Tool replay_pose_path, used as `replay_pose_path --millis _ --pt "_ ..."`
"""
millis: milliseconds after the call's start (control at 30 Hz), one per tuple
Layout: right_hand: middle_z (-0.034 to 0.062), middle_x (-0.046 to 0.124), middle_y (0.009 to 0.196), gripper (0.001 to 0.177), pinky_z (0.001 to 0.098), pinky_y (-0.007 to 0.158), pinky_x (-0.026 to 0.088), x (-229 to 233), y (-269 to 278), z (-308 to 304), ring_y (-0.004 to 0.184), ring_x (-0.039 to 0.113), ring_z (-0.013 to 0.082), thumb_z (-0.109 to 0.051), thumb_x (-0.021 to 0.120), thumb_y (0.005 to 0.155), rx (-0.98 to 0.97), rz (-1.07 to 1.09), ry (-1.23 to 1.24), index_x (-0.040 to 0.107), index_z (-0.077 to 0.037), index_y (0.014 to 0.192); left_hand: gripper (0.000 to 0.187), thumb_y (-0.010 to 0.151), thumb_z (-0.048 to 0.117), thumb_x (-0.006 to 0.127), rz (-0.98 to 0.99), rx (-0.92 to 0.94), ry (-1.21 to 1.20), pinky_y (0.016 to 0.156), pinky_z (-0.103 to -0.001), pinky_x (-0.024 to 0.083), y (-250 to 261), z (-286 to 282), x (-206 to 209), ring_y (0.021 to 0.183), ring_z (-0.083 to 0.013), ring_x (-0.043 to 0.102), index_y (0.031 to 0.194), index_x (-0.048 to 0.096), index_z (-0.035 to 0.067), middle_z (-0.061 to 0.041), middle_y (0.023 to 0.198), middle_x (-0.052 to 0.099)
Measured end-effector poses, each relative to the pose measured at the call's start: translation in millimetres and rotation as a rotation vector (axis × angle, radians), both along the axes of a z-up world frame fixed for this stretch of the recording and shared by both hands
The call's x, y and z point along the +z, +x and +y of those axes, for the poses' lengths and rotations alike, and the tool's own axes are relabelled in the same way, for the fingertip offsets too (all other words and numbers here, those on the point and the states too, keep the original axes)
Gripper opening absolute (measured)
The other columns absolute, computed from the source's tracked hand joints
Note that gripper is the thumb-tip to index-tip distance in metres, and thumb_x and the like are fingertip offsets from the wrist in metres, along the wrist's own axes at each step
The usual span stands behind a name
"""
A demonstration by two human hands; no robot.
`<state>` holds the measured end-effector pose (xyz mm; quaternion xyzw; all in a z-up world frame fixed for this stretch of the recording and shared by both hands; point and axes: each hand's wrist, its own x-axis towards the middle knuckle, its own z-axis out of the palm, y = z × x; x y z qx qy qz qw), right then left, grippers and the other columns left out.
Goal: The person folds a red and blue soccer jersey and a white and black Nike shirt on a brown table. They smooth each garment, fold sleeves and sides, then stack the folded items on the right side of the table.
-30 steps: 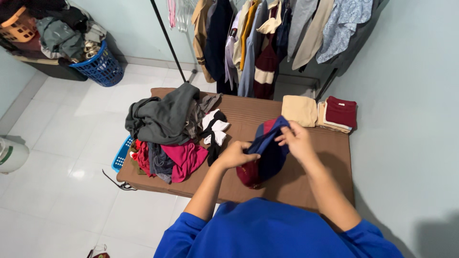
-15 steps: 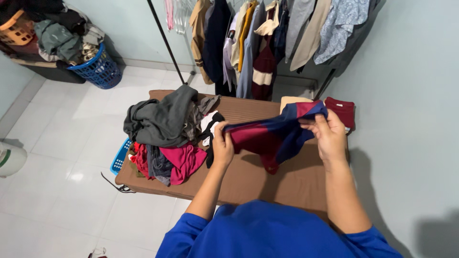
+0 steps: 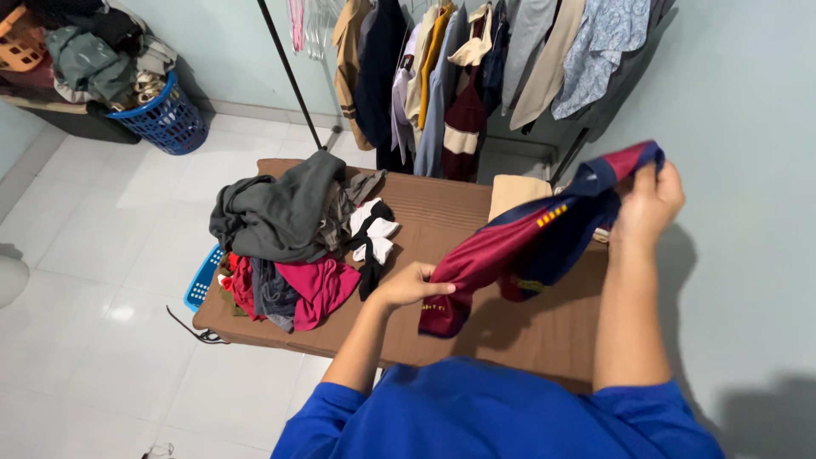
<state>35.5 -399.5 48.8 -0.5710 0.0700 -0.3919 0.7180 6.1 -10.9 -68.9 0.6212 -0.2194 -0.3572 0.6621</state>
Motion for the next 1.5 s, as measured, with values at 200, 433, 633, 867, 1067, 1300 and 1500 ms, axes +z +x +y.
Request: replay_pose_path --millis 200,433,633,867,1067,1300,1500 --pt "-0.0028 0.057 0.129 0.034 0.0341 0.09 0.056 -54 55 43 0.109 0.066 0.0189 -0.022 0.056 0.105 0.517 0.275 0.019 0.049 -0.011 0.137 0.032 0.103 0.028 0.063 0.485 0.427 -0.525 0.085 -0.034 0.058 10 -5 -30 0.091 -0.0166 0.072 0.121 0.067 0.002 -0.007 0.108 0.075" --pt "0.014 0.056 0.146 0.047 0.0381 0.09 0.054 -193 19 77 0.114 0.066 0.0234 -0.032 0.057 0.104 0.773 0.738 -0.088 0.056 -0.008 0.145 0.022 0.099 0.026 0.064 0.7 0.958 -0.329 0.076 -0.035 0.056 27 18 -124 0.086 -0.0196 0.071 0.113 0.068 0.008 -0.006 0.102 0.075" --pt "0.0115 0.066 0.133 0.046 0.0391 0.087 0.056 -263 -44 79 0.109 0.068 0.0246 -0.035 0.056 0.103 0.8 1.069 -0.026 0.058 -0.01 0.142 0.019 0.099 0.029 0.072 0.699 0.89 -0.26 0.071 -0.033 0.05 20 8 -149 0.082 -0.0185 0.063 0.105 0.067 0.012 -0.006 0.099 0.07" --pt "0.0121 0.064 0.138 0.059 0.0468 0.088 0.057 -284 -87 75 0.111 0.066 0.0262 -0.023 0.063 0.092 0.643 1.365 -0.032 0.05 -0.017 0.15 0.021 0.095 0.031 0.073 0.695 0.63 -0.479 0.088 -0.033 0.055 16 -39 -62 0.097 -0.0168 0.07 0.104 0.067 0.012 -0.006 0.11 0.074" --pt "0.0133 0.033 0.159 0.119 0.0442 0.104 0.053 -302 -98 113 0.135 0.055 0.0331 -0.023 0.087 0.071 0.89 0.897 -0.251 0.007 -0.014 0.157 0.031 0.112 0.038 0.06 0.675 0.179 -0.84 0.096 -0.044 0.043 14 -63 7 0.111 -0.0216 0.061 0.127 0.066 0.012 -0.008 0.124 0.071" --pt "0.0213 0.03 0.155 0.088 0.0442 0.112 0.035 -307 -39 154 0.143 0.032 0.0316 -0.034 0.071 0.09 0.494 0.671 -0.969 0.019 -0.002 0.152 0.045 0.109 0.043 0.047 0.625 -0.016 -0.717 0.118 -0.055 0.036 6 -85 64 0.144 -0.0319 0.047 0.146 0.051 0.018 -0.015 0.146 0.059" --pt "0.0214 0.056 0.139 0.057 0.0427 0.103 0.047 -299 -4 148 0.128 0.055 0.0306 -0.034 0.064 0.096 0.268 0.588 -1.231 0.048 -0.004 0.142 0.051 0.11 0.045 0.046 0.445 -0.044 -0.831 0.122 -0.059 0.035 3 -65 101 0.145 -0.0375 0.048 0.148 0.051 0.013 -0.016 0.144 0.061"
